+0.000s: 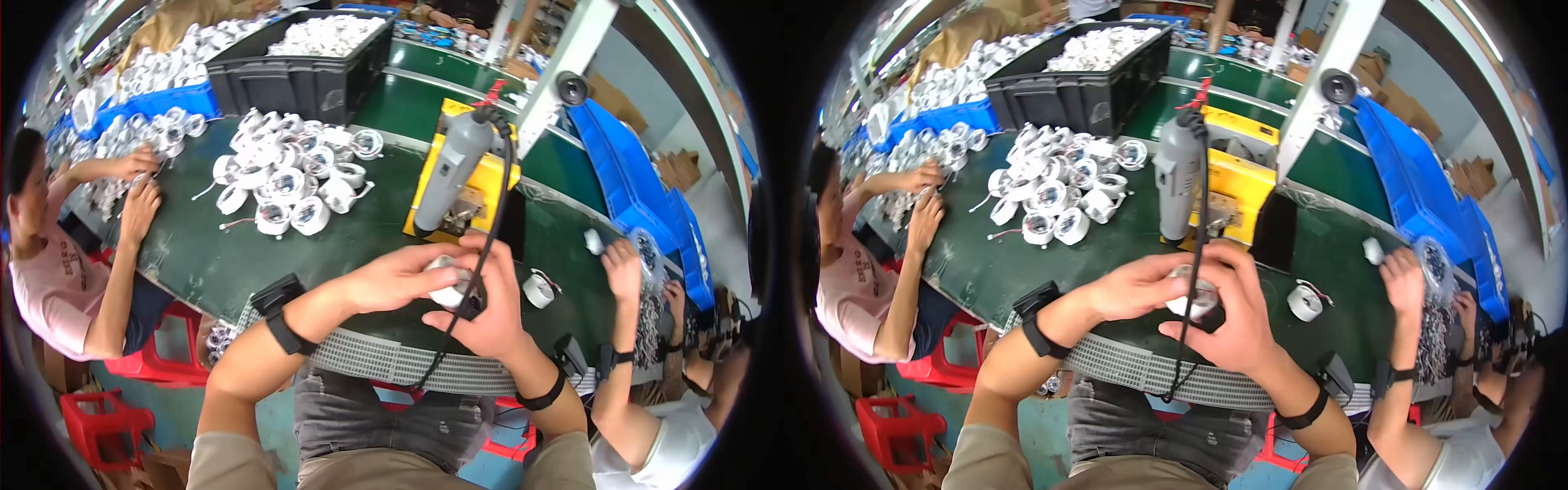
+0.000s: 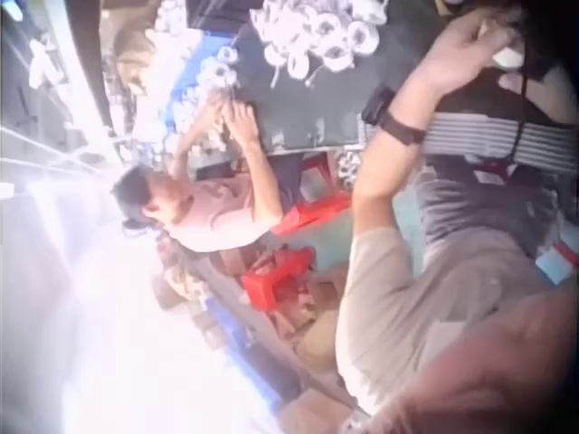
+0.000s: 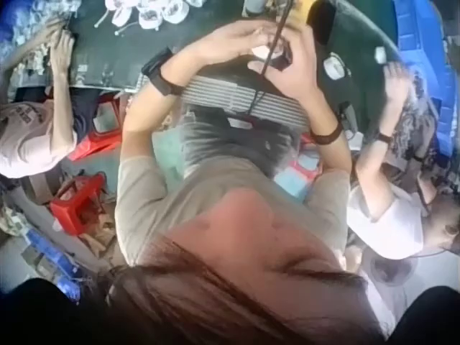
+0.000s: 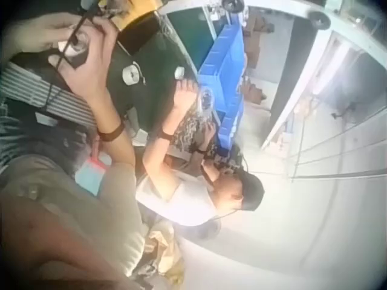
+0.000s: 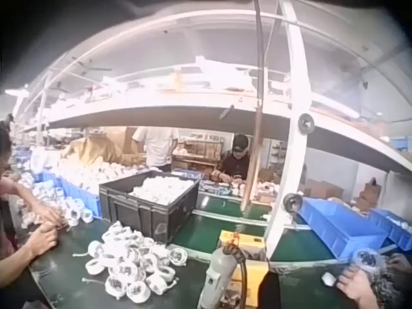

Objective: Assembling electronic components using an electric screwdriver on a production line.

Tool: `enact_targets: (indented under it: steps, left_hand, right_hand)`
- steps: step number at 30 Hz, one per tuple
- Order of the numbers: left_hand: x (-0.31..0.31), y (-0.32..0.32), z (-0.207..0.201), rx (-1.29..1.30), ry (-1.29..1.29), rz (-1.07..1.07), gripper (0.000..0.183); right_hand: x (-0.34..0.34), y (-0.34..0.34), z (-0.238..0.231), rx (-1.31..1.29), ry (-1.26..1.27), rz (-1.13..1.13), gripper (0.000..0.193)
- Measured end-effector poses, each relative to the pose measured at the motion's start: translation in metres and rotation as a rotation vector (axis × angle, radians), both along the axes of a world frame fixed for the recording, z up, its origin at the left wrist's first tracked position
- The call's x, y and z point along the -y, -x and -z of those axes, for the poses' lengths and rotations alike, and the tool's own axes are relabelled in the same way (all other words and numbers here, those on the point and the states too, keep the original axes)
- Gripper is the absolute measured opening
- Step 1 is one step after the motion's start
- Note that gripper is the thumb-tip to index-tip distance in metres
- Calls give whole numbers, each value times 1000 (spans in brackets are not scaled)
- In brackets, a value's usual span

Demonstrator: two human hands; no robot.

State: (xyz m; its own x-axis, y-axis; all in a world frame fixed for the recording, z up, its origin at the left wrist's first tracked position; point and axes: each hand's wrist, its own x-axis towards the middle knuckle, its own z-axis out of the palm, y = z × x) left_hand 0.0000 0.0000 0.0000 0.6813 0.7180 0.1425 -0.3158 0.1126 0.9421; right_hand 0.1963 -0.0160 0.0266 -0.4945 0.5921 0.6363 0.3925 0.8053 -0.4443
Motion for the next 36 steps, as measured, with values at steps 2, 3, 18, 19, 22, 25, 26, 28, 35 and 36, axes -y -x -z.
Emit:
enact_targets:
  steps: [2,3,18,19,22,25,26,28,35,36]
  left_hand:
    - [-3,8,-1,56,-34,16,64]
    - [1,3,-7,49,25,-9,67]
    - [-1,-10,-12,63,311,-57,71]
    - [-2,-10,-9,60,312,-49,71]
    - [-2,-12,-4,86,263,-77,58]
    - [-3,-13,-1,139,407,-59,51]
    - [-2,-15,0,117,425,-80,49]
    - [-1,-18,2,66,391,-93,49]
    - [0,-22,1,138,428,-53,45]
    - [-1,-20,-2,160,420,-79,42]
  right_hand:
    - [-7,-9,15,-183,51,-17,57]
    - [-9,-15,17,-321,85,-36,53]
    - [-4,-28,12,-459,641,-36,16]
    - [-2,-29,13,-410,636,-76,15]
    - [-5,-24,17,-168,296,6,10]
    - [-4,-20,17,-108,192,34,10]
    - [-3,-19,16,-70,106,38,10]
    - [-4,-19,21,-50,102,61,10]
    - [0,-20,20,-90,295,48,16]
    - [-1,-20,17,-77,346,91,19]
